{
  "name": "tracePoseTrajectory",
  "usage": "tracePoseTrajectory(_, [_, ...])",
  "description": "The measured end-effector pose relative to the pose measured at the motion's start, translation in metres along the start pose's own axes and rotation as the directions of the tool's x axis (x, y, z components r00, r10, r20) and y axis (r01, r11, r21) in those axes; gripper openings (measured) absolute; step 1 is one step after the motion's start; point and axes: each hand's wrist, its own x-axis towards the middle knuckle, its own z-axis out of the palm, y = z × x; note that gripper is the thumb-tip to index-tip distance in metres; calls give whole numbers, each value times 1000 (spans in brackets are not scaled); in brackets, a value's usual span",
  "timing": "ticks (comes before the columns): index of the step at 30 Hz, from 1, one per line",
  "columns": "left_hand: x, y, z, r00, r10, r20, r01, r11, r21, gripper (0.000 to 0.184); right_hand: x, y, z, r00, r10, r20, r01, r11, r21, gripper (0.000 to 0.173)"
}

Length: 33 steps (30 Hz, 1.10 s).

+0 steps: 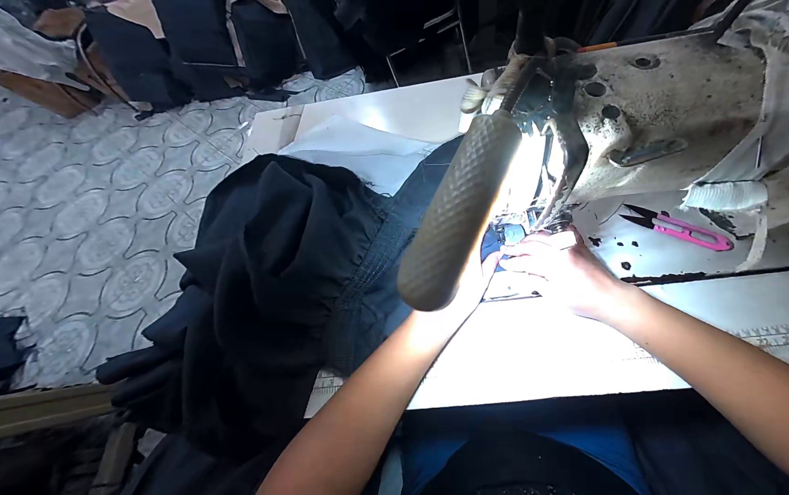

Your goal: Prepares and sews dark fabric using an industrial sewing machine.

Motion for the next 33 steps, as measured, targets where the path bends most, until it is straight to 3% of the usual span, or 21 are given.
tracePoseTrajectory(3, [-1,-7,6,999,36,-24,-36,999,9,42,0,1,2,1000,10,-1,-10,1000,3,27])
tracePoseTrajectory(6, [8,-9,-9,985,51,163,-36,995,-91,44,2,0,1,999,46,20,-46,998,31,25])
tracePoseTrajectory(9, [19,-12,-24,964,144,225,-101,976,-191,42,3,-2,1,999,33,5,-33,999,13,25])
tracePoseTrajectory(11, [23,-22,-21,957,206,204,-164,965,-203,42,3,-1,1,1000,29,-7,-29,999,23,25])
tracePoseTrajectory(12, [24,-35,-9,956,264,127,-238,952,-192,41,3,0,0,998,57,-12,-56,996,70,24])
tracePoseTrajectory(14, [23,-45,4,934,357,5,-351,920,-175,36,12,-4,-8,963,269,-11,-256,926,278,16])
tracePoseTrajectory(15, [21,-43,5,925,378,-40,-380,911,-160,31,19,-7,-10,900,436,18,-402,813,421,13])
tracePoseTrajectory(16, [18,-38,5,922,382,-65,-388,912,-135,25,26,-4,-5,851,526,-6,-444,724,527,8])
tracePoseTrajectory(17, [16,-34,5,922,380,-76,-387,916,-111,21,31,0,1,842,534,-72,-418,732,539,10])
tracePoseTrajectory(19, [13,-30,4,930,362,-67,-367,921,-128,21,39,7,10,878,451,-164,-378,860,342,24])
tracePoseTrajectory(21, [12,-34,4,939,337,-64,-343,918,-199,25,42,4,8,895,430,-122,-394,888,239,25])
tracePoseTrajectory(23, [12,-39,5,946,318,-54,-322,915,-244,29,38,1,-2,904,420,-81,-393,891,229,22])
tracePoseTrajectory(27, [13,-28,-15,967,230,113,-191,940,-283,34,34,-13,-22,875,444,-195,-372,873,317,10])
tracePoseTrajectory(31, [16,-41,1,941,333,-51,-333,897,-290,28,42,4,-32,799,518,-304,-473,855,212,26])
tracePoseTrajectory(33, [17,-44,2,935,349,-60,-351,891,-287,29,34,15,-49,845,497,-195,-494,867,68,24])
